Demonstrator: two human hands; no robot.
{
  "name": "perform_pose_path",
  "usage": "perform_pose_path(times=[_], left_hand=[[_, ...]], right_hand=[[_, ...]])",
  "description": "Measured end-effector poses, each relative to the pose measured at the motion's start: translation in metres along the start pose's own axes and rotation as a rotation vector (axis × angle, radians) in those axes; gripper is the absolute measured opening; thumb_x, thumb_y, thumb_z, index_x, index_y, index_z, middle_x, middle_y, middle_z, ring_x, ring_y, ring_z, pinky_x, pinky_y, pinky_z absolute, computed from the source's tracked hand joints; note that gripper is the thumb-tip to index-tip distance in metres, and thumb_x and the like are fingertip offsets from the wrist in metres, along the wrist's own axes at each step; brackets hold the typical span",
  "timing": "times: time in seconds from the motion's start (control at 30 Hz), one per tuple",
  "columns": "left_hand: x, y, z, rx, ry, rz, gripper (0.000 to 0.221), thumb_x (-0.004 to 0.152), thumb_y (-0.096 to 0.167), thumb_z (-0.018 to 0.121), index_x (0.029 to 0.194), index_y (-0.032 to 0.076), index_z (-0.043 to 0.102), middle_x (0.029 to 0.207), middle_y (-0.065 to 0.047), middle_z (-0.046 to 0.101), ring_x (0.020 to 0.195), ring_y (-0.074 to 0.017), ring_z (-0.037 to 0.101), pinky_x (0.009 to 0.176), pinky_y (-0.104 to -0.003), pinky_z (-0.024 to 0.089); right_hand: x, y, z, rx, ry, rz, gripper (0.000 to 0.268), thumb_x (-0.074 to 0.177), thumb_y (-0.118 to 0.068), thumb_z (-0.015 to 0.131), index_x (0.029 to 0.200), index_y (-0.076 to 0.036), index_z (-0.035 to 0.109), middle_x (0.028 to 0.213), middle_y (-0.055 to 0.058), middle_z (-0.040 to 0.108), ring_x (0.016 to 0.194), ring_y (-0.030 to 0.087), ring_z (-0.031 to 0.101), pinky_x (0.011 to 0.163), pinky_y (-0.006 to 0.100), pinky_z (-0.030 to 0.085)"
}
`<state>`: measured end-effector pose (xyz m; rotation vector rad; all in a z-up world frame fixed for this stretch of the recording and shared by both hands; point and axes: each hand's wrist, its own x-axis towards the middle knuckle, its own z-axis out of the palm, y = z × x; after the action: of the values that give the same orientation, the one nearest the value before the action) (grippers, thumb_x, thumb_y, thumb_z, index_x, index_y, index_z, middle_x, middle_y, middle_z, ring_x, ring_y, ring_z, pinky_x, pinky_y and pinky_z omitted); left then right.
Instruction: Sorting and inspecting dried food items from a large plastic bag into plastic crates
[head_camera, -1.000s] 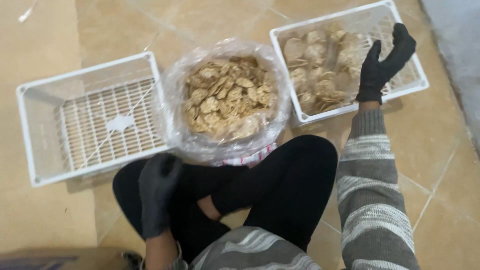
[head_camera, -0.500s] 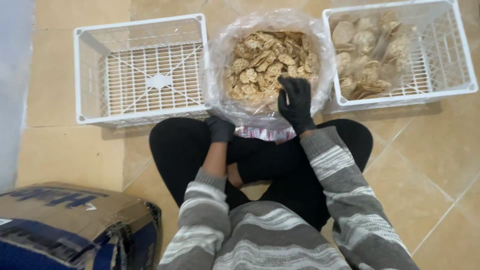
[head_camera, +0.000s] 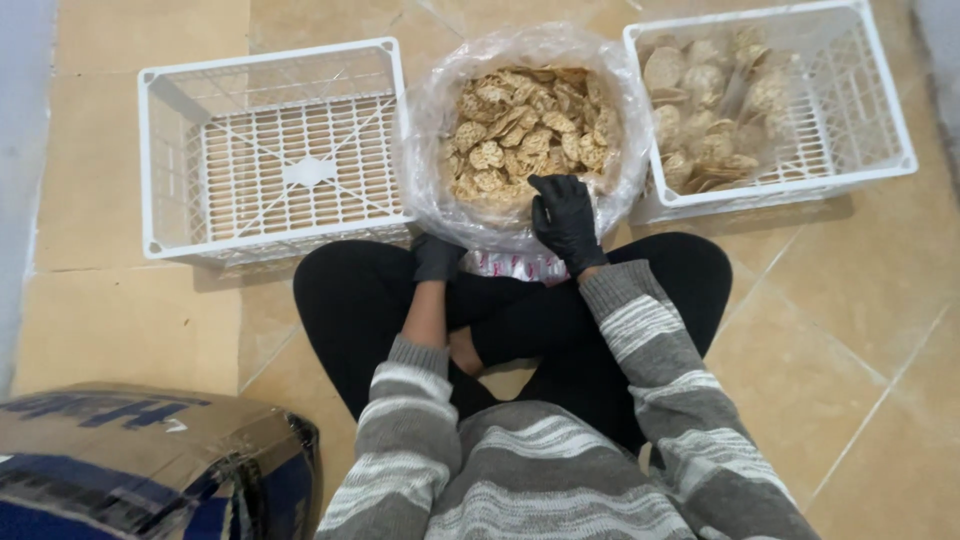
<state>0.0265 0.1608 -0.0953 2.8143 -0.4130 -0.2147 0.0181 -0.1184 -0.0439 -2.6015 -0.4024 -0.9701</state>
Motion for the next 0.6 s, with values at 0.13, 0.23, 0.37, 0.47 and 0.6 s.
perform_pose_path(times=[0.13, 0.23, 0.37, 0.47, 0.6], left_hand=[[0.013, 0.005, 0.019, -0.111, -0.011, -0.013, 0.034, 0.083, 0.066, 0.06, 0.088, 0.037, 0.077, 0.089, 0.01, 0.074, 0.099, -0.0197, 0.071, 0.083, -0.043, 0.057], [0.0, -0.04, 0.042, -0.176, -0.024, -0.022, 0.034, 0.082, 0.072, 0.06, 0.088, 0.043, 0.076, 0.089, 0.015, 0.074, 0.099, -0.0152, 0.071, 0.083, -0.041, 0.059], [0.012, -0.011, 0.048, -0.352, 0.039, 0.081, 0.034, 0.089, 0.063, 0.063, 0.095, 0.033, 0.076, 0.093, 0.005, 0.074, 0.101, -0.0214, 0.069, 0.088, -0.041, 0.057], [-0.024, 0.016, -0.023, -0.653, 0.073, 0.121, 0.028, 0.091, 0.044, 0.074, 0.108, 0.021, 0.074, 0.102, -0.006, 0.074, 0.105, -0.0263, 0.069, 0.094, -0.04, 0.055], [-0.045, 0.035, -0.126, -1.176, -0.172, 0.068, 0.051, 0.092, 0.028, 0.077, 0.134, 0.004, 0.06, 0.117, -0.021, 0.069, 0.117, -0.0305, 0.066, 0.104, -0.046, 0.052]], right_hand=[[0.004, -0.006, -0.008, 0.034, 0.028, 0.017, 0.048, 0.08, -0.003, 0.069, 0.126, -0.015, 0.069, 0.099, 0.011, 0.062, 0.09, 0.034, 0.064, 0.08, 0.044, 0.048], [0.006, -0.008, -0.01, 0.061, 0.063, 0.029, 0.047, 0.081, -0.002, 0.069, 0.127, -0.015, 0.069, 0.099, 0.01, 0.062, 0.09, 0.034, 0.064, 0.08, 0.043, 0.049], [0.011, -0.015, -0.02, 0.226, 0.077, 0.138, 0.034, 0.089, -0.007, 0.07, 0.122, -0.014, 0.071, 0.098, 0.011, 0.065, 0.093, 0.035, 0.065, 0.082, 0.043, 0.051], [0.005, -0.01, -0.012, 0.45, 0.041, 0.309, 0.029, 0.092, -0.016, 0.076, 0.121, -0.018, 0.074, 0.104, 0.006, 0.071, 0.101, 0.029, 0.066, 0.091, 0.039, 0.051], [0.034, -0.033, -0.047, 0.821, -0.195, 0.353, 0.044, 0.093, -0.023, 0.079, 0.135, -0.016, 0.068, 0.127, 0.01, 0.07, 0.119, 0.031, 0.062, 0.104, 0.043, 0.049]])
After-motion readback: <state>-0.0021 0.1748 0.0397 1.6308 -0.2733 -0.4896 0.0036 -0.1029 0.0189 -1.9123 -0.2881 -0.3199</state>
